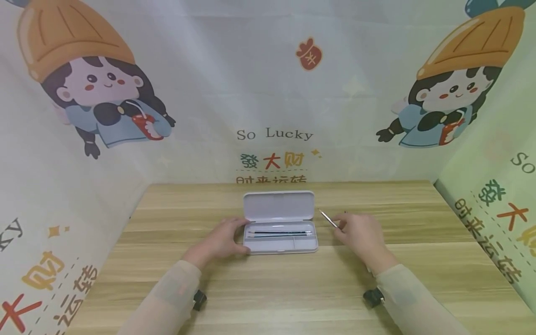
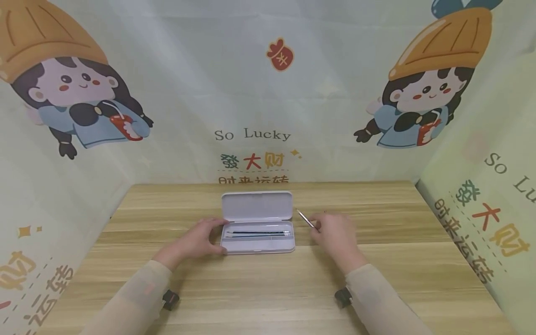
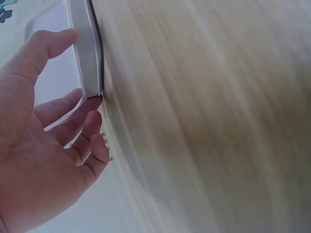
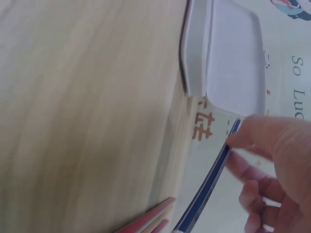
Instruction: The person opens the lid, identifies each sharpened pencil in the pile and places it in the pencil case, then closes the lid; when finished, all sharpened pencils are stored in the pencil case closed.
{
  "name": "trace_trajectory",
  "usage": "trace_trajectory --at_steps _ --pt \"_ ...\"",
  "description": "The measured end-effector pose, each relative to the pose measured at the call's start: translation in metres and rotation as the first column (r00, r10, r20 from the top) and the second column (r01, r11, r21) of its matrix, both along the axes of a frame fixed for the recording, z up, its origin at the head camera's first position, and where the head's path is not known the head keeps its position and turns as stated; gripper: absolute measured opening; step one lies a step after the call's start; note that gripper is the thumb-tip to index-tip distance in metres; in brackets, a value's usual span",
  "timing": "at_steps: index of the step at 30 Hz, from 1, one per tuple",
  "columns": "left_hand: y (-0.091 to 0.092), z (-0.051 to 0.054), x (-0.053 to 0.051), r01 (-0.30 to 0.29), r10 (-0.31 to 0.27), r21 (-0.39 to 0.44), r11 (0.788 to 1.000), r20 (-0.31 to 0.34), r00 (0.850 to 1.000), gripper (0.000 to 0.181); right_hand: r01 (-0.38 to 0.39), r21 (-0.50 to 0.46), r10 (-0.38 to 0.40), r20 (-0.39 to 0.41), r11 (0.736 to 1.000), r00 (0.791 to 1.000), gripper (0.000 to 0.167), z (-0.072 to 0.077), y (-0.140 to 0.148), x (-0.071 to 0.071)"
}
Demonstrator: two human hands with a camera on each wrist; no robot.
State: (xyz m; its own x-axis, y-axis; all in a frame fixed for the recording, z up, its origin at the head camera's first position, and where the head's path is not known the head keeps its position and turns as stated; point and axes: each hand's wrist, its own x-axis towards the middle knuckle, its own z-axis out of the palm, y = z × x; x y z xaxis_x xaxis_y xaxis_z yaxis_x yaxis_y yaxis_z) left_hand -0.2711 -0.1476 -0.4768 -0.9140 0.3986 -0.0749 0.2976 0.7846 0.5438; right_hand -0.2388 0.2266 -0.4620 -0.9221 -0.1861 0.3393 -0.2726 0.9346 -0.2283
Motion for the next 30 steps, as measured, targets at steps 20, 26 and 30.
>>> trace_trajectory --at_steps 20,26,30 --pt "-0.001 -0.001 0.0 0.007 -0.007 0.0 1.0 -0.005 1.0 0.086 -0.409 0.114 0.412 -0.004 0.906 0.911 0.02 0.008 -0.056 -0.029" --pt "0.0 0.001 0.001 0.013 -0.013 -0.004 1.0 -0.01 1.0 0.086 -0.436 0.173 0.439 0.02 0.883 0.898 0.021 0.009 -0.077 -0.038" --pt "-0.001 0.001 0.002 0.023 -0.023 -0.007 1.0 -0.019 1.0 0.085 -0.447 0.191 0.447 0.047 0.874 0.893 0.022 0.007 -0.09 -0.043"
